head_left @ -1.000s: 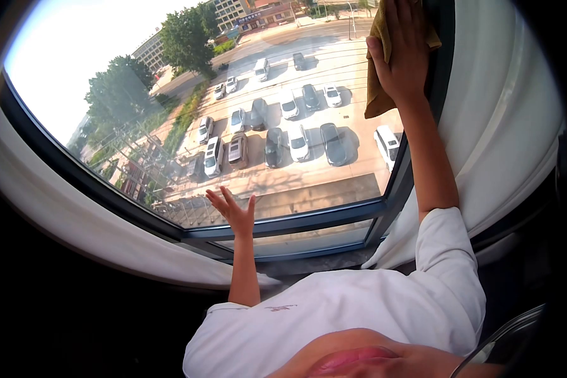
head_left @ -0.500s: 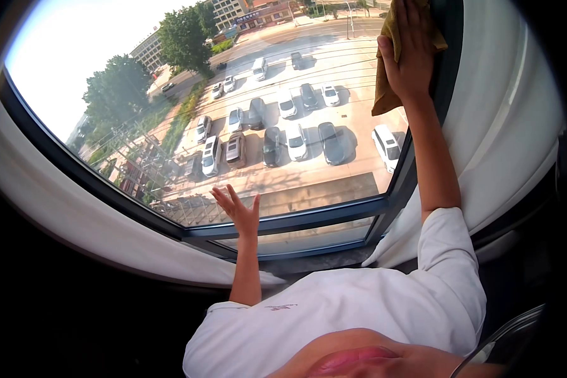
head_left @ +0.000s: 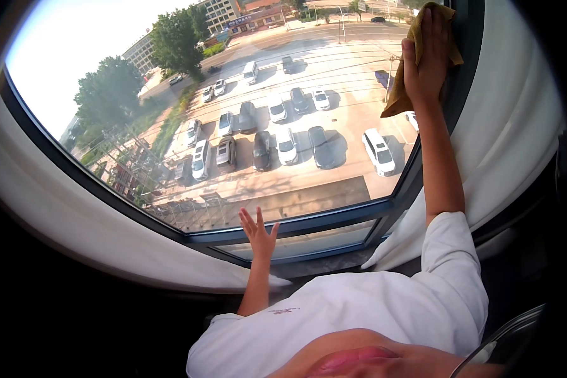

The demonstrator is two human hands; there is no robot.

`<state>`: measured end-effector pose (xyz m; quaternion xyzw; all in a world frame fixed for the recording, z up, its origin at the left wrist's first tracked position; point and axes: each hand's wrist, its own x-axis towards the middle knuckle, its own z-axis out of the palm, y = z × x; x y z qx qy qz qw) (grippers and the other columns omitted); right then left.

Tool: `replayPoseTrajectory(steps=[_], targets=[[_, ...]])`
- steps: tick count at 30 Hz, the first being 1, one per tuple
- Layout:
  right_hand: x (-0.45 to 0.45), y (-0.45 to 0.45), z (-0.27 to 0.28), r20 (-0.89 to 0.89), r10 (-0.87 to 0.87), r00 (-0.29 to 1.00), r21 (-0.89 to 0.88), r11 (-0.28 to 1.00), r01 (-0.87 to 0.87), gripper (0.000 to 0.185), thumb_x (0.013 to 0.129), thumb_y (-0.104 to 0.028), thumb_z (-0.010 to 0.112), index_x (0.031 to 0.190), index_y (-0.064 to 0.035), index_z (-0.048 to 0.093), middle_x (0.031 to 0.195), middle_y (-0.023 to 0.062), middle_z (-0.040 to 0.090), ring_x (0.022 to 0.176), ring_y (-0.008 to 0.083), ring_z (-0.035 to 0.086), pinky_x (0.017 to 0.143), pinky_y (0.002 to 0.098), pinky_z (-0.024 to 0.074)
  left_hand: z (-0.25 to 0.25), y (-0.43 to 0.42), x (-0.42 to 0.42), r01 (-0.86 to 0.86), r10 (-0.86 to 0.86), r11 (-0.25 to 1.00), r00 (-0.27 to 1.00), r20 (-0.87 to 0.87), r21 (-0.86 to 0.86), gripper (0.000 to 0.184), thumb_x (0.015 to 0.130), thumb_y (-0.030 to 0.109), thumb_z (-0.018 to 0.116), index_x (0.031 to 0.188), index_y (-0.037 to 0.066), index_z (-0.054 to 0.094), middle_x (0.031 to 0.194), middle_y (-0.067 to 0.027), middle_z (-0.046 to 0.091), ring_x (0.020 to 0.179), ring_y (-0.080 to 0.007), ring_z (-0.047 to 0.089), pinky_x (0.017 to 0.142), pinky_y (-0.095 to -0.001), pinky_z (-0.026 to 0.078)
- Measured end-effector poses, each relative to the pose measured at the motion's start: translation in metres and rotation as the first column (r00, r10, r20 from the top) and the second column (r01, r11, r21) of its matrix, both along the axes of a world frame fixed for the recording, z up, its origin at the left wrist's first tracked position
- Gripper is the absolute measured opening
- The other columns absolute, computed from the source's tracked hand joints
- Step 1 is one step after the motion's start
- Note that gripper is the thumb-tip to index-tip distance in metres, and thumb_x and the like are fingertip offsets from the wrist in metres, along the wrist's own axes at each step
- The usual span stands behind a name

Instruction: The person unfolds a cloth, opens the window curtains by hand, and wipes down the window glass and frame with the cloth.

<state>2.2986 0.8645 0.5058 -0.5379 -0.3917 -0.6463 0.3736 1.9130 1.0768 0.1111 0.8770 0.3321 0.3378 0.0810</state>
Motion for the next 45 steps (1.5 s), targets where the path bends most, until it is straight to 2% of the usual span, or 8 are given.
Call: replayPoseTrajectory(steps=[12,15,16,17,24,28,35,45], targets=[[-0.017,0.025,0.009,-0.006,0.033,0.999,0.096,0.995,-0.032,0.064,0.103,-0.046,0.041,0.150,-0.0013,0.037,0.155,0.0238,0.034,0.146,0.0434,0.027,0.119,0.0488,0.0205,0.011,0.021,-0.041,0.330,-0.331,0.944,0.940,0.084,0.032,0.075,0.080,0.015,0.077,0.147,0.014,0.044,0.160,-0.0179,0.028,0.141,-0.0422,0.035,0.113,-0.0523,0.033],[-0.023,0.051,-0.008,0.079,-0.094,0.992,0.095,0.992,0.086,0.063,0.101,-0.043,0.046,0.151,-0.0057,0.037,0.156,0.0180,0.036,0.130,0.0401,0.051,0.110,0.0464,0.0379,-0.009,0.042,-0.046,0.346,-0.348,0.938,0.933,0.091,0.040,0.072,0.081,0.014,0.077,0.146,0.013,0.045,0.158,-0.0187,0.032,0.139,-0.0425,0.039,0.112,-0.0518,0.035],[-0.045,0.069,-0.012,-0.085,-0.116,0.990,0.078,0.989,0.123,0.072,0.104,-0.052,0.024,0.156,-0.0014,0.023,0.163,0.0179,0.021,0.152,0.0341,0.015,0.123,0.0472,0.0151,-0.017,0.049,-0.048,0.353,-0.356,0.934,0.929,0.100,0.047,0.071,0.081,0.014,0.076,0.146,0.012,0.045,0.158,-0.0189,0.033,0.138,-0.0426,0.040,0.111,-0.0517,0.036],[-0.052,0.079,-0.025,-0.089,-0.132,0.987,0.050,0.989,0.137,0.073,0.104,-0.053,0.023,0.156,-0.0017,0.023,0.163,0.0177,0.020,0.152,0.0339,0.013,0.123,0.0470,0.0142,-0.032,0.056,-0.050,0.358,-0.361,0.932,0.926,0.111,0.051,0.070,0.082,0.013,0.076,0.145,0.012,0.046,0.157,-0.0191,0.034,0.137,-0.0426,0.041,0.111,-0.0516,0.036],[-0.088,0.125,-0.075,-0.142,-0.029,0.989,-0.076,0.997,0.019,0.075,0.102,-0.053,0.038,0.153,0.0018,0.028,0.157,0.0243,0.028,0.146,0.0415,0.026,0.119,0.0508,0.0208,-0.074,0.061,-0.055,0.273,-0.273,0.961,0.928,0.255,0.038,0.053,0.089,0.007,0.067,0.139,0.005,0.050,0.150,-0.0217,0.044,0.134,-0.0398,0.047,0.109,-0.0466,0.040],[-0.094,0.145,-0.099,0.048,0.010,0.999,-0.088,0.996,-0.006,0.073,0.101,-0.051,0.042,0.148,0.0033,0.036,0.149,0.0279,0.038,0.138,0.0446,0.036,0.112,0.0549,0.0275,-0.102,0.063,-0.053,0.216,-0.214,0.976,0.918,0.333,0.031,0.042,0.091,0.006,0.064,0.132,0.003,0.055,0.142,-0.0196,0.052,0.128,-0.0374,0.052,0.107,-0.0448,0.041],[-0.134,0.176,-0.123,0.209,0.017,0.978,-0.122,0.993,0.009,0.071,0.099,-0.044,0.048,0.148,0.0055,0.036,0.154,0.0259,0.034,0.144,0.0421,0.031,0.114,0.0542,0.0287,-0.158,0.075,-0.075,0.121,-0.108,0.993,0.897,0.429,-0.003,0.040,0.090,0.003,0.064,0.129,0.002,0.056,0.132,-0.0175,0.058,0.121,-0.0338,0.055,0.101,-0.0418,0.045],[-0.221,0.264,-0.129,0.299,0.095,0.950,-0.335,0.942,0.011,0.073,0.094,-0.045,0.051,0.149,0.0012,0.037,0.159,0.0188,0.029,0.149,0.0327,0.022,0.112,0.0525,0.0325,-0.153,0.081,-0.123,-0.008,-0.016,0.999,0.870,0.494,0.047,0.039,0.092,0.001,0.059,0.130,0.002,0.054,0.131,-0.0145,0.058,0.112,-0.0277,0.058,0.090,-0.0369,0.047]])
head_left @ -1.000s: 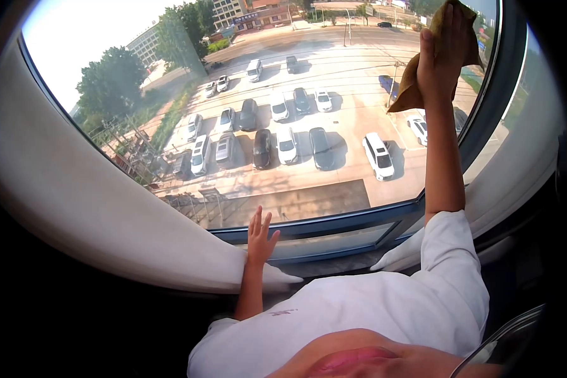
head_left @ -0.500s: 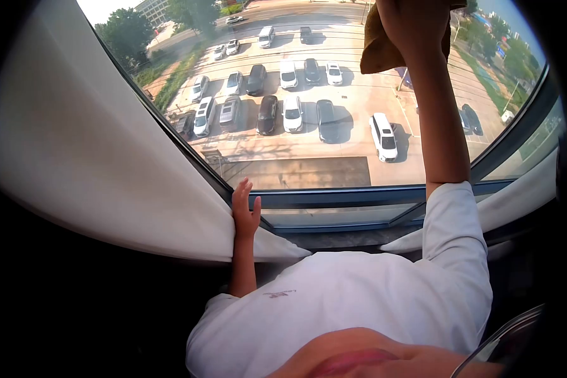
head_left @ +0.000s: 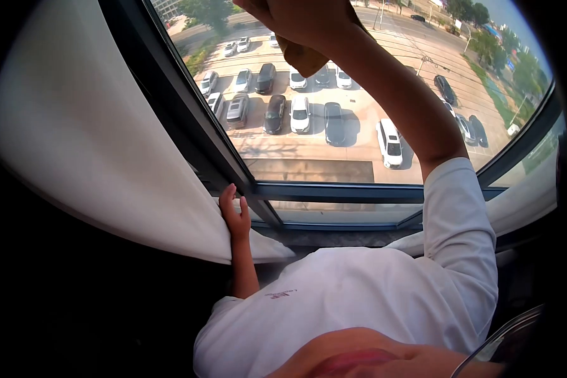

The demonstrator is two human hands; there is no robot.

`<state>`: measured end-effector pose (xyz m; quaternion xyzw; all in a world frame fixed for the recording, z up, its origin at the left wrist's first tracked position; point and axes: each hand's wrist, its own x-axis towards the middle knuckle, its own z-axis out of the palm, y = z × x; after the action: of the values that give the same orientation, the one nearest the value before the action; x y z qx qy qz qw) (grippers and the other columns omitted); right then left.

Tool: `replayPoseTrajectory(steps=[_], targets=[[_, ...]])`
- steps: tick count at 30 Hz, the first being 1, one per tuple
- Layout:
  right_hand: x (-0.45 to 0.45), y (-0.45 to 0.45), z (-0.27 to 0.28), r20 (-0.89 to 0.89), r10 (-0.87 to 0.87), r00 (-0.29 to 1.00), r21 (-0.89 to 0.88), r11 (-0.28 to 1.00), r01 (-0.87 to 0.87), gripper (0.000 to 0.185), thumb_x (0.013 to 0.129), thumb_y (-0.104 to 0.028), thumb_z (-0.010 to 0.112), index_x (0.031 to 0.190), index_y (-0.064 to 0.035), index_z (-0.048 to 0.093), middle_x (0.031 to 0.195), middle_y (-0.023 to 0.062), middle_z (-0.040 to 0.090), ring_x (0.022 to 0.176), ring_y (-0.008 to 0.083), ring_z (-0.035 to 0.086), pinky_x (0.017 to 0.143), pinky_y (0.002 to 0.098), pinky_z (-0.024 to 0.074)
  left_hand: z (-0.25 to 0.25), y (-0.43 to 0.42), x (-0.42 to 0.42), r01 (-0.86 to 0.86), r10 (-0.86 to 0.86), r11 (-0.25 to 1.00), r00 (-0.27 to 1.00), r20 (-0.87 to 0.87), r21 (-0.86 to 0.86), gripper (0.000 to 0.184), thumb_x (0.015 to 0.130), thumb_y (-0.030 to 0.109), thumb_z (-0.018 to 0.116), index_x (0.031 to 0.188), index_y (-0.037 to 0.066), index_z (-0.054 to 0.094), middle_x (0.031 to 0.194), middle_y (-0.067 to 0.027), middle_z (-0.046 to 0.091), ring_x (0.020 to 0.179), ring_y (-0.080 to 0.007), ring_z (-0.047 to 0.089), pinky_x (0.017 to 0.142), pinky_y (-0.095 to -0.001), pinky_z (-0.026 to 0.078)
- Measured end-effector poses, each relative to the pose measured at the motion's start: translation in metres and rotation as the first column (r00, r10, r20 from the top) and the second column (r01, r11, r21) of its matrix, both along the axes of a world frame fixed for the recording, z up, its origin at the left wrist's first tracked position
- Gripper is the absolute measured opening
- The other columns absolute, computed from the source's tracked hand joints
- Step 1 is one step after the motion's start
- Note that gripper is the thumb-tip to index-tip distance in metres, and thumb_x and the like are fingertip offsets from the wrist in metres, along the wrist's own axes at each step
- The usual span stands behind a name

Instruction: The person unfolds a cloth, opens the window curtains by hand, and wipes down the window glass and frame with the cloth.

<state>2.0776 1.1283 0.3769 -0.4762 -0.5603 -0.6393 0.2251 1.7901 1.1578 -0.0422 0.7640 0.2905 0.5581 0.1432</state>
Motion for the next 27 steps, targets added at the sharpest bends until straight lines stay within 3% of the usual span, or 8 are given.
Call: replayPoseTrajectory(steps=[6,9,12,13,16,20,26,27], targets=[[-0.042,0.055,-0.012,0.049,0.018,0.999,-0.171,0.985,-0.010,0.068,0.096,-0.037,0.042,0.152,0.0001,0.033,0.163,0.0147,0.023,0.146,0.0250,0.029,0.087,0.0444,0.0465,0.002,-0.011,-0.009,-0.010,0.011,1.000,1.000,0.025,-0.015,0.037,0.093,0.001,0.057,0.130,0.002,0.054,0.133,-0.0140,0.058,0.115,-0.0284,0.057,0.092,-0.0375,0.046],[-0.059,0.063,-0.020,0.180,0.135,0.974,-0.237,0.967,-0.090,0.063,0.098,-0.035,0.041,0.149,0.0014,0.037,0.157,0.0161,0.034,0.144,0.0260,0.033,0.111,0.0406,0.0356,0.001,-0.017,-0.015,-0.016,0.016,1.000,1.000,0.016,-0.020,0.035,0.093,0.002,0.056,0.129,0.001,0.055,0.133,-0.0140,0.058,0.116,-0.0291,0.056,0.092,-0.0376,0.046],[-0.075,0.074,-0.050,-0.197,0.225,0.954,-0.472,0.832,-0.293,0.063,0.098,-0.039,0.052,0.152,-0.0109,0.037,0.151,0.0107,0.044,0.098,0.0324,0.070,0.089,0.0414,0.0540,0.000,-0.021,-0.024,-0.076,0.078,0.996,0.996,-0.042,0.039,0.034,0.094,0.003,0.054,0.128,0.001,0.055,0.132,-0.0144,0.059,0.116,-0.0293,0.056,0.092,-0.0373,0.046],[-0.073,0.084,-0.068,-0.049,0.270,0.962,-0.315,0.910,-0.271,0.064,0.095,-0.036,0.055,0.153,-0.0143,0.037,0.147,0.0053,0.049,0.071,0.0243,0.071,0.072,0.0347,0.0579,0.000,-0.021,-0.025,-0.080,0.081,0.996,0.997,-0.020,0.035,0.034,0.094,0.003,0.054,0.128,0.001,0.055,0.131,-0.0145,0.059,0.116,-0.0293,0.056,0.091,-0.0373,0.046],[-0.076,0.096,-0.094,-0.131,0.459,0.879,-0.249,0.843,-0.477,0.066,0.093,-0.029,0.057,0.154,-0.0153,0.035,0.151,0.0073,0.045,0.093,0.0226,0.070,0.084,0.0326,0.0569,-0.001,-0.021,-0.031,-0.100,0.099,0.994,0.995,0.016,0.038,0.032,0.095,0.003,0.053,0.127,0.001,0.056,0.130,-0.0149,0.059,0.115,-0.0293,0.056,0.091,-0.0372,0.046],[-0.075,0.080,-0.088,0.025,0.183,0.983,-0.390,0.907,-0.159,0.063,0.095,-0.025,0.055,0.154,-0.0164,0.035,0.153,0.0057,0.044,0.107,0.0182,0.066,0.090,0.0305,0.0552,0.003,-0.023,-0.032,-0.120,0.120,0.993,0.992,0.049,-0.008,0.028,0.095,0.003,0.053,0.122,-0.001,0.057,0.128,-0.0165,0.060,0.116,-0.0323,0.056,0.093,-0.0399,0.047],[-0.040,0.066,-0.028,0.153,0.201,0.968,-0.393,0.911,-0.127,0.057,0.090,-0.031,0.065,0.142,-0.0151,0.050,0.145,0.0053,0.051,0.088,0.0141,0.068,0.081,0.0291,0.0556,0.004,-0.016,-0.024,-0.095,0.096,0.995,0.993,0.066,-0.018,0.027,0.094,0.003,0.053,0.120,0.000,0.059,0.128,-0.0160,0.060,0.116,-0.0325,0.056,0.092,-0.0404,0.047],[-0.034,0.050,-0.003,0.185,0.195,0.963,-0.349,0.929,-0.121,0.056,0.092,-0.032,0.059,0.143,-0.0107,0.048,0.147,0.0075,0.048,0.102,0.0166,0.059,0.090,0.0313,0.0487,0.005,-0.015,-0.023,-0.085,0.086,0.996,0.995,0.060,-0.018,0.027,0.094,0.003,0.053,0.120,0.000,0.059,0.129,-0.0157,0.060,0.116,-0.0322,0.056,0.092,-0.0402,0.047]])
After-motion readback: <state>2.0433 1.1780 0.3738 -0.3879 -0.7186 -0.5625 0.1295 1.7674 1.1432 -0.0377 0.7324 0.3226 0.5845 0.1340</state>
